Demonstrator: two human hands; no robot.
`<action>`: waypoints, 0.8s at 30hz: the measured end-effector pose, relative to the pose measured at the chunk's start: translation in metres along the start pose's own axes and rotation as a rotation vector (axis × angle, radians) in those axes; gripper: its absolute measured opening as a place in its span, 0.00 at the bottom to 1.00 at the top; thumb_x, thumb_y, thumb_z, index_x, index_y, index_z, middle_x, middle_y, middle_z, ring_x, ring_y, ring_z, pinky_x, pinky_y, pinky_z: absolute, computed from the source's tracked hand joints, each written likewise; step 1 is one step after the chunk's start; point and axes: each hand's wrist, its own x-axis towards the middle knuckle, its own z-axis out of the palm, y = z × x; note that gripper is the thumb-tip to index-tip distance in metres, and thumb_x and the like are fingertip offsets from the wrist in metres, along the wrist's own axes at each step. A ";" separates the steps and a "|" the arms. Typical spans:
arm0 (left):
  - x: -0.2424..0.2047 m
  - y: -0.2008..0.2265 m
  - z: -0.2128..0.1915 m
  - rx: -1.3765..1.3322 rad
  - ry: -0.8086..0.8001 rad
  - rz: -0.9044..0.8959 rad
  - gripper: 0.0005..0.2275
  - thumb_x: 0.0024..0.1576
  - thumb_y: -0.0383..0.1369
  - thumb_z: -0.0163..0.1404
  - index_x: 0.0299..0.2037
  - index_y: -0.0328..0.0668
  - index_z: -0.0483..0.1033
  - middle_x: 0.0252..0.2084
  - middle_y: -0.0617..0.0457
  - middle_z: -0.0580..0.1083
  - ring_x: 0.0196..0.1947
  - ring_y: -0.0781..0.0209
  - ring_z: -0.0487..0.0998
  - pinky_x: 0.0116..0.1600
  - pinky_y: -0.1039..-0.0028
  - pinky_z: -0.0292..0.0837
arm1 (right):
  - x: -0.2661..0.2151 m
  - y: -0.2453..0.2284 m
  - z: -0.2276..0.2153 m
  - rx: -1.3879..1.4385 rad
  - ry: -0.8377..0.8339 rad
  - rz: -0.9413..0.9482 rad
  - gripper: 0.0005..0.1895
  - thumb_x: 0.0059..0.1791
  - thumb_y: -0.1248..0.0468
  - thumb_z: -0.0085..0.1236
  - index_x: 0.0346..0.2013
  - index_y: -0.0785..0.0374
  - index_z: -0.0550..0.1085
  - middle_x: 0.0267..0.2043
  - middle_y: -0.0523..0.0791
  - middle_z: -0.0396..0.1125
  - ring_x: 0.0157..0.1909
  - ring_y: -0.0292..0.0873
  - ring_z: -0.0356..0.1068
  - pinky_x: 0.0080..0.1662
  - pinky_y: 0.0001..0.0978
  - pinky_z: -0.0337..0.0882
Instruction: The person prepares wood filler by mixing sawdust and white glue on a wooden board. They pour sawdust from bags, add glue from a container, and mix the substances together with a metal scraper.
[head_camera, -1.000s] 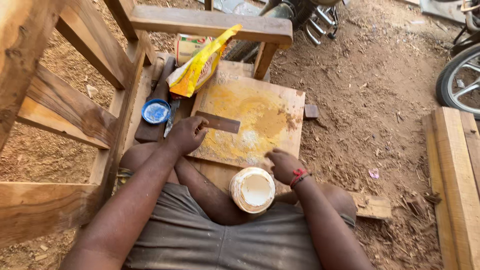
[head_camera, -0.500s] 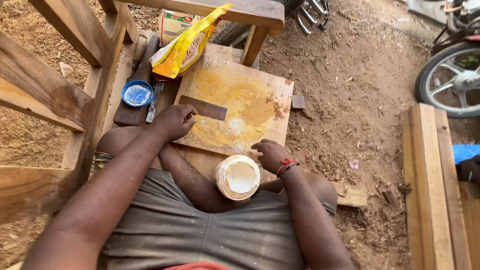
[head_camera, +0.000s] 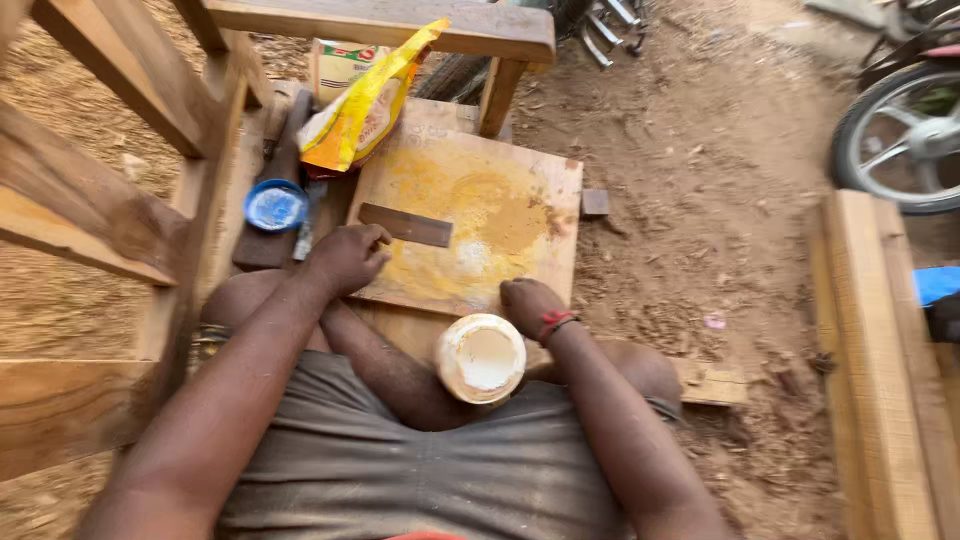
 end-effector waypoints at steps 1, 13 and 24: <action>0.004 -0.002 0.002 0.017 0.016 0.023 0.15 0.56 0.39 0.55 0.50 0.43 0.77 0.44 0.43 0.79 0.44 0.45 0.81 0.49 0.58 0.75 | 0.001 0.005 0.000 -0.001 0.011 0.005 0.08 0.50 0.62 0.52 0.34 0.63 0.75 0.39 0.54 0.73 0.46 0.56 0.73 0.51 0.47 0.71; 0.002 -0.021 0.020 -0.017 0.085 0.072 0.14 0.55 0.38 0.56 0.48 0.42 0.79 0.43 0.41 0.79 0.43 0.44 0.81 0.50 0.58 0.76 | -0.001 0.004 0.013 -0.116 -0.064 -0.057 0.14 0.49 0.55 0.54 0.36 0.65 0.75 0.40 0.56 0.73 0.47 0.58 0.73 0.50 0.49 0.71; 0.004 -0.012 0.015 -0.206 0.165 0.174 0.09 0.57 0.36 0.54 0.41 0.39 0.79 0.40 0.41 0.80 0.41 0.43 0.81 0.47 0.58 0.75 | -0.040 -0.023 -0.068 0.339 0.306 0.177 0.17 0.46 0.56 0.69 0.29 0.67 0.73 0.23 0.53 0.67 0.26 0.51 0.67 0.34 0.41 0.69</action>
